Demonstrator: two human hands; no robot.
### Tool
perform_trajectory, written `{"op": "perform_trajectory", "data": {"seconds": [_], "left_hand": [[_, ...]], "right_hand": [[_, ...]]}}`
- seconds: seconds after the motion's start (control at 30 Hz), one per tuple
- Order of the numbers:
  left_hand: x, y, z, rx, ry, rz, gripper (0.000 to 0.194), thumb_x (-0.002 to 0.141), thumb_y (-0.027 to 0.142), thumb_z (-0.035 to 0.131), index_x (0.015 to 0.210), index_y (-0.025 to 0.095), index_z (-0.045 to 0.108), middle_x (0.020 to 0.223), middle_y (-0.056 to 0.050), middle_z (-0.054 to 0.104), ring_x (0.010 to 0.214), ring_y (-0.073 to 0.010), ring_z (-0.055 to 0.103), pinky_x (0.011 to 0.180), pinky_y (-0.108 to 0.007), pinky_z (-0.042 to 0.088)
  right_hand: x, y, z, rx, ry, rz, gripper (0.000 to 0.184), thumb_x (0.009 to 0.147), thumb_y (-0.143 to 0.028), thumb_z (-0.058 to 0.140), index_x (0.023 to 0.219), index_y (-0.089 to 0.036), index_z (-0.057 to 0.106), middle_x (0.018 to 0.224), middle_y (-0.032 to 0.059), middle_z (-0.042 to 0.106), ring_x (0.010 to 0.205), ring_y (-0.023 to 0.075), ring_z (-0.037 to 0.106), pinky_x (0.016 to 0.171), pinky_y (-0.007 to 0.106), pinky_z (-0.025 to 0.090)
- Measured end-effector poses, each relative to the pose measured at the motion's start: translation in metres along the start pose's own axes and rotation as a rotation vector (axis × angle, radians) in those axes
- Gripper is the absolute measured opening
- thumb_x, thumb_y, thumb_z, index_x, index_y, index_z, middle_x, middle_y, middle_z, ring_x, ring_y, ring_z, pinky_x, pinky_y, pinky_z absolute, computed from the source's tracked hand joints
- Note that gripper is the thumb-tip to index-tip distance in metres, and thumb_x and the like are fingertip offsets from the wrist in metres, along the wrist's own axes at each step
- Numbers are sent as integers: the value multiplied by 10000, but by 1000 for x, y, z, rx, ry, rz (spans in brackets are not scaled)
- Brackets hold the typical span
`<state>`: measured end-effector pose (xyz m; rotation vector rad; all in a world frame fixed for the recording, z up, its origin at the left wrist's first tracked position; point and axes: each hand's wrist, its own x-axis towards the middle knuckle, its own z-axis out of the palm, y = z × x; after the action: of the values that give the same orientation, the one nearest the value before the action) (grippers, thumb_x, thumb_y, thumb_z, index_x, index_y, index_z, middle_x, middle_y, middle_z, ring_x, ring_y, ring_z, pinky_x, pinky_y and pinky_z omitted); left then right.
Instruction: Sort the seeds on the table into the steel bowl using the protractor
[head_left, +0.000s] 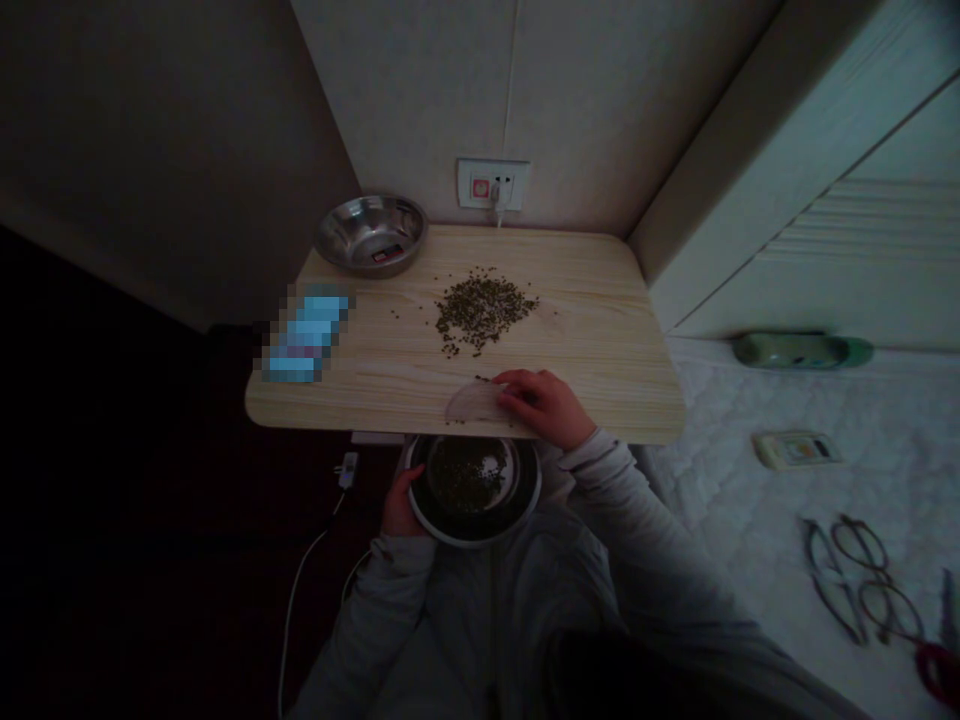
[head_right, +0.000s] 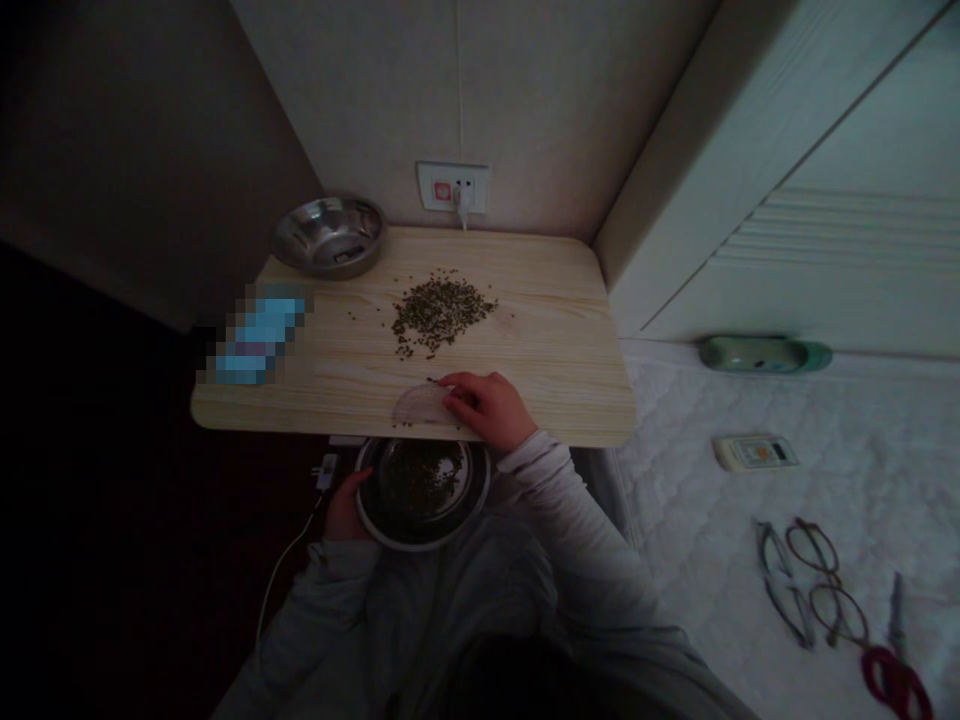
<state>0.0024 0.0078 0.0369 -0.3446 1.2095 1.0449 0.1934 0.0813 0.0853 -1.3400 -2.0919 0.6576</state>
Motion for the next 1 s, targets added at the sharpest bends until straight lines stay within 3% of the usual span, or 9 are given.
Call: {"op": "perform_trajectory", "data": {"seconds": [0.43,0.53,0.63,0.73,0.87,1.0], "left_hand": [[3,-4,1,16,-40,-8,198,643,143,469,508,155,614,486,-61,633,768,-239,601,715,-330,459],[6,-12,3,5,-99,-33,177,641,150,471,569,141,632,550,-74,655,796,-241,594,728,-327,453],[7,-22,6,0,-193,-112,192,642,174,471,651,96,646,642,-108,670,829,-255,581,742,-335,446],[8,-29,10,15,-209,-152,183,633,174,482,656,96,646,623,-101,667,818,-252,585,752,-330,439],[5,-32,13,35,-153,-114,151,627,159,494,585,124,635,563,-81,656,758,-236,603,741,-314,438],[1,-27,14,41,-153,-118,180,641,167,477,577,127,640,553,-81,654,709,-236,612,721,-325,449]], "right_hand": [[-11,-8,3,61,-95,-71,238,734,-318,468,911,-206,580,645,-7,601,564,89,495,645,245,356],[-17,-14,6,159,-75,-17,241,727,-326,473,908,-208,581,658,2,599,600,98,511,623,240,378],[-22,-17,10,417,-37,98,258,713,-337,488,922,-200,551,664,3,587,627,103,522,591,233,399],[-23,-13,10,715,62,234,253,698,-323,506,924,-208,511,644,-20,565,538,77,484,507,208,382],[-20,-4,8,993,356,338,213,688,-286,499,894,-233,484,584,-52,484,533,62,453,516,197,374],[-13,4,5,1036,509,408,238,695,-262,472,932,-239,458,617,-48,471,546,59,455,517,196,373]]}}
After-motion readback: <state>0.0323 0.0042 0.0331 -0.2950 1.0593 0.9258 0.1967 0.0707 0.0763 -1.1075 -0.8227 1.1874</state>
